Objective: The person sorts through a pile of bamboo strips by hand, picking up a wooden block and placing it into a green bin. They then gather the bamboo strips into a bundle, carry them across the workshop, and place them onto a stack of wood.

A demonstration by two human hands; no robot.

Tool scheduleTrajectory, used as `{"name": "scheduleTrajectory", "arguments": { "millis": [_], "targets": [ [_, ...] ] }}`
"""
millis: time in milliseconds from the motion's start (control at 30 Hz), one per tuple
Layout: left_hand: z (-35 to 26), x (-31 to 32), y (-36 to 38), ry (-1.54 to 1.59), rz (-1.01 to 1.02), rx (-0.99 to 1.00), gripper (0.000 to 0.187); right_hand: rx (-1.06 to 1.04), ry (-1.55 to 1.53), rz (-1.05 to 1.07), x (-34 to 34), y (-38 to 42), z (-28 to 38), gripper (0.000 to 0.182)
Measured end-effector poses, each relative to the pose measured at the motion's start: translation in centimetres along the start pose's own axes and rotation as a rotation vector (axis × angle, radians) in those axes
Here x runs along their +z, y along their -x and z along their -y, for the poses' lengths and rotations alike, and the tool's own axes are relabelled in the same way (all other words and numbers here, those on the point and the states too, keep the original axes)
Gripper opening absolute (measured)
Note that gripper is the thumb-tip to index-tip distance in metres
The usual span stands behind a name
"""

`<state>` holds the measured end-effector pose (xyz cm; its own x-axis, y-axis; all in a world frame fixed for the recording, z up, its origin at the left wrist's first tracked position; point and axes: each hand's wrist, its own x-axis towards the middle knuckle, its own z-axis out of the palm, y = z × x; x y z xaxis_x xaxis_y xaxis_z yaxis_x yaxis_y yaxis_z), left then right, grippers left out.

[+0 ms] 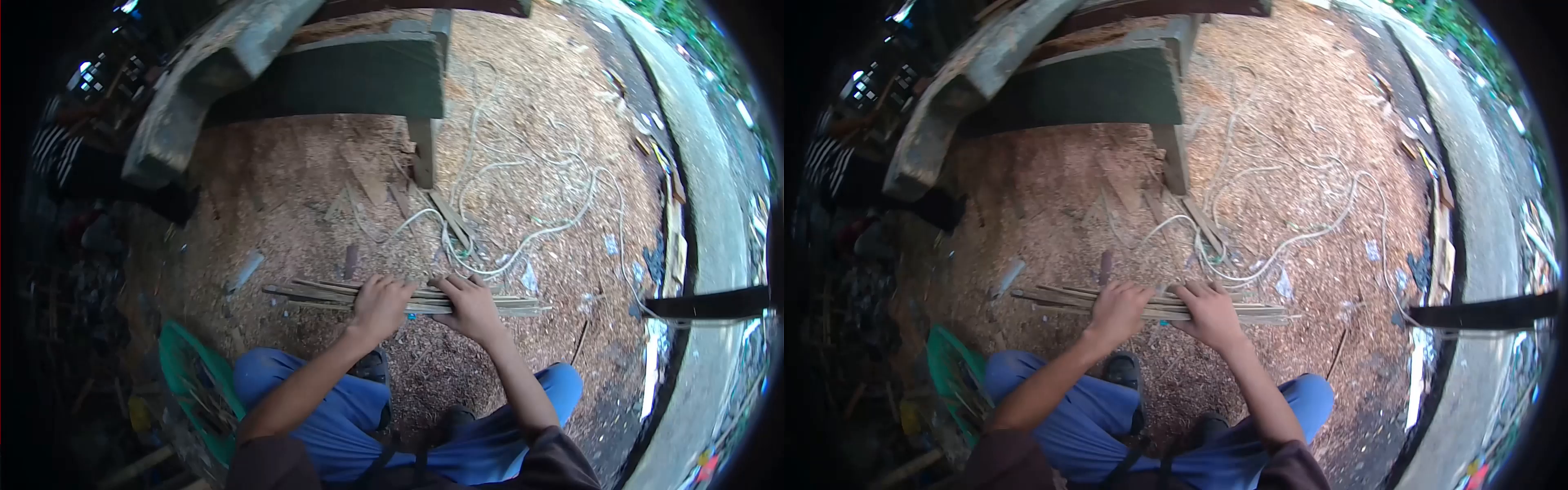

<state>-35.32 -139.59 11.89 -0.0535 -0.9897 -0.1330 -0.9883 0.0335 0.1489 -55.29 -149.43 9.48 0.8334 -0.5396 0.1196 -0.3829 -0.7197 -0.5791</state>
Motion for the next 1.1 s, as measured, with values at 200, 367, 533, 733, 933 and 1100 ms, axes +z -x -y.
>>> {"name": "scheduleTrajectory", "arguments": {
  "millis": [200, 367, 533, 733, 933, 1100],
  "targets": [
    [0.7, 9.3, -6.2, 0.087, 0.039, 0.221, 0.036, 0.391, -0.234, -0.073, 2.1, 3.9, -6.0, 0.055],
    [2.6, 11.0, -10.1, 0.075, 0.176, 0.272, 0.026, 0.544, 0.001, -0.080, 6.3, 0.4, -10.0, 0.040],
    [6.4, 9.9, -8.6, 0.224, 0.226, 0.222, 0.026, 0.616, 0.007, -0.049, 10.2, -5.7, -12.9, 0.039],
    [9.2, 11.7, -10.2, 0.159, 0.256, 0.110, 0.028, 0.531, 0.157, -0.079, 14.2, -11.1, -18.0, 0.051],
    [11.0, 11.1, -5.7, 0.238, 0.100, -0.019, 0.038, 0.590, 0.349, -0.112, 18.0, -11.6, -21.4, 0.037],
    [9.7, 10.0, -6.0, 0.169, 0.078, -0.084, 0.037, 0.437, 0.288, 0.019, 12.8, -10.7, -20.1, 0.025]
  ]
}}
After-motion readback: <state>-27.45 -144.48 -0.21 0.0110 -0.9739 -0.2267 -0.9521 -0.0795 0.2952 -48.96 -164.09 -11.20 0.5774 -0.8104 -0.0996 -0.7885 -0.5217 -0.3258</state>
